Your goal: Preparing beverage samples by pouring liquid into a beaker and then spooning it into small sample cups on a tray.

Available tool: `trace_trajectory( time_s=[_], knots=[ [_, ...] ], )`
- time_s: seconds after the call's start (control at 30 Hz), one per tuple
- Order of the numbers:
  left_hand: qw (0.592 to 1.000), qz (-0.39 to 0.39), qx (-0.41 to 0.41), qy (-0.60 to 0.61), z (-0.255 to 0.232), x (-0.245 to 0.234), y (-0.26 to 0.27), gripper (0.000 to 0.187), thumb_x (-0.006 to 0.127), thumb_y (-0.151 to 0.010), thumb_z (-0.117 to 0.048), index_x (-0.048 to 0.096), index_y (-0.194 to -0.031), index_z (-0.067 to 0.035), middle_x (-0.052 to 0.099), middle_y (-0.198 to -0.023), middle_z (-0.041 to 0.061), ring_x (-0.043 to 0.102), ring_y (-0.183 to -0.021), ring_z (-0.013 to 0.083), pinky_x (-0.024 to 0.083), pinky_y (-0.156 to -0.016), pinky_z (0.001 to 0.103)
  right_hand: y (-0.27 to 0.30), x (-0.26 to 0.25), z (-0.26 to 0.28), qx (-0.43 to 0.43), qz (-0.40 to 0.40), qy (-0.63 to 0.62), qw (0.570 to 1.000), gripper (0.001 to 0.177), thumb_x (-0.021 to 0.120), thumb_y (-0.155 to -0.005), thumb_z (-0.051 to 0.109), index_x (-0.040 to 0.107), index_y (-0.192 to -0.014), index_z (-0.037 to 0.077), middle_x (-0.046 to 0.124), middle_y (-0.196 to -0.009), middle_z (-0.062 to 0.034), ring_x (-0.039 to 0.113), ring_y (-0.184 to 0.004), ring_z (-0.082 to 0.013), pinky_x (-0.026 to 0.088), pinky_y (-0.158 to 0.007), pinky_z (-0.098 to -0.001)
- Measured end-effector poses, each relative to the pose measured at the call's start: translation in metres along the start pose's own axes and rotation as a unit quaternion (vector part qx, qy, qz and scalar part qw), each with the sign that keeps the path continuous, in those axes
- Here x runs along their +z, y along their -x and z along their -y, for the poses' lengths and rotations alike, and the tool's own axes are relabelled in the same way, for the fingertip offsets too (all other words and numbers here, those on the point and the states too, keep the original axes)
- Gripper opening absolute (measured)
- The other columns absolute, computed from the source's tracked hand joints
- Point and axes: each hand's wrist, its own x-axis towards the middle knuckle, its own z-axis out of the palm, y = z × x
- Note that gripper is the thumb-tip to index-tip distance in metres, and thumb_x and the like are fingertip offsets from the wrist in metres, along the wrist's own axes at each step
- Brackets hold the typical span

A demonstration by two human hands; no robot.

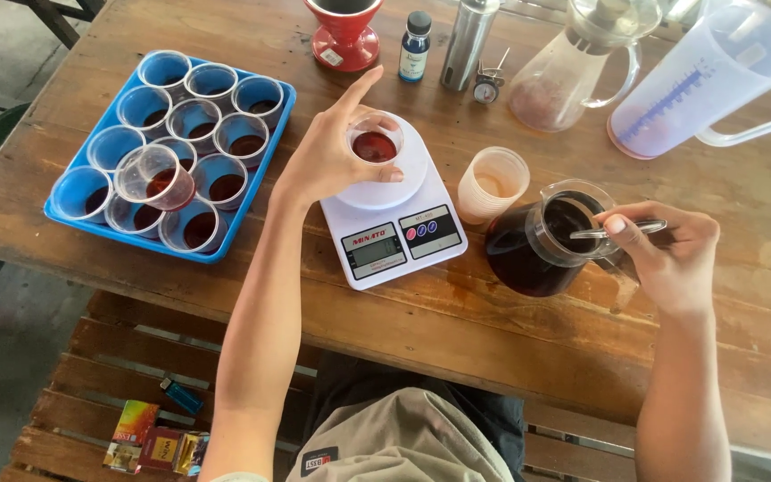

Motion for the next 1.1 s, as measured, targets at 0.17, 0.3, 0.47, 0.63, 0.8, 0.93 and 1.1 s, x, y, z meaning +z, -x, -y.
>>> trace_trajectory(
  time_s=[0.17, 0.3, 0.47, 0.63, 0.8, 0.93, 1.1],
  knots=[
    [1.0, -0.004, -0.016, -0.005, 0.004, 0.003, -0.002, 0.111, 0.095, -0.072, -0.021, 0.026, -0.159, -0.014, 0.077, -0.117, 0.006, 0.069, -0.119, 0.0192, 0.045, -0.112, 0.039, 0.001, 0.0, -0.001, 0.0, 0.001, -0.003, 1.0, 0.028, 0.07, -0.103, 0.028, 0.073, -0.098, 0.001, 0.049, -0.058, -0.0002, 0.03, -0.051, -0.0058, 0.018, -0.048, -0.022],
    [0.999, 0.009, -0.024, -0.02, 0.014, 0.002, -0.001, 0.128, 0.099, -0.07, -0.033, 0.011, -0.162, -0.013, 0.064, -0.144, 0.013, 0.061, -0.133, 0.0284, 0.046, -0.109, 0.044, 0.002, 0.0, -0.004, 0.007, 0.003, -0.013, 1.0, 0.018, 0.069, -0.105, 0.018, 0.073, -0.102, 0.0, 0.056, -0.062, -0.0036, 0.042, -0.049, -0.0062, 0.026, -0.043, -0.021],
    [0.999, -0.029, 0.027, -0.033, 0.017, -0.004, 0.002, 0.119, 0.084, -0.081, -0.059, 0.008, -0.162, -0.016, 0.05, -0.16, 0.023, 0.047, -0.151, 0.0357, -0.009, -0.121, 0.065, 0.006, -0.002, -0.016, 0.037, -0.003, -0.019, 0.999, 0.02, 0.068, -0.107, 0.019, 0.072, -0.107, 0.0, 0.064, -0.079, -0.0085, 0.053, -0.064, -0.0108, 0.037, -0.052, -0.0215],
    [0.989, -0.108, 0.101, 0.021, 0.002, -0.016, 0.012, 0.093, 0.053, -0.098, -0.073, 0.014, -0.164, -0.02, 0.042, -0.17, 0.022, 0.039, -0.161, 0.0369, -0.003, -0.128, 0.07, 0.005, -0.003, -0.015, 0.015, -0.001, -0.009, 1.0, 0.028, 0.066, -0.106, 0.024, 0.071, -0.105, -0.003, 0.058, -0.068, -0.0079, 0.045, -0.051, -0.011, 0.031, -0.044, -0.0228],
    [0.984, -0.122, 0.084, 0.099, -0.005, -0.021, 0.015, 0.083, 0.046, -0.104, -0.071, 0.026, -0.161, -0.015, 0.039, -0.166, 0.023, 0.038, -0.158, 0.0378, 0.035, -0.126, 0.055, 0.006, -0.002, -0.022, 0.032, -0.002, -0.02, 0.999, 0.019, 0.067, -0.105, 0.016, 0.072, -0.104, -0.002, 0.066, -0.081, -0.0119, 0.059, -0.063, -0.0154, 0.043, -0.051, -0.0238],
    [0.986, -0.122, 0.076, 0.089, -0.003, -0.02, 0.011, 0.09, 0.044, -0.1, -0.076, 0.025, -0.16, -0.01, 0.041, -0.164, 0.024, 0.047, -0.151, 0.0394, 0.039, -0.123, 0.058, 0.006, 0.0, -0.014, 0.065, -0.011, -0.03, 0.997, 0.012, 0.064, -0.106, 0.005, 0.071, -0.104, -0.005, 0.061, -0.073, -0.0149, 0.055, -0.054, -0.0184, 0.043, -0.045, -0.025],
    [0.987, -0.122, 0.068, 0.083, -0.004, -0.021, 0.014, 0.078, 0.045, -0.102, -0.072, 0.034, -0.156, -0.017, 0.046, -0.162, 0.021, 0.047, -0.151, 0.0385, 0.04, -0.121, 0.055, 0.006, -0.003, -0.022, 0.04, 0.002, -0.016, 0.999, 0.022, 0.066, -0.106, 0.018, 0.071, -0.105, -0.004, 0.064, -0.081, -0.0133, 0.054, -0.06, -0.0164, 0.04, -0.049, -0.024]
  ],
)
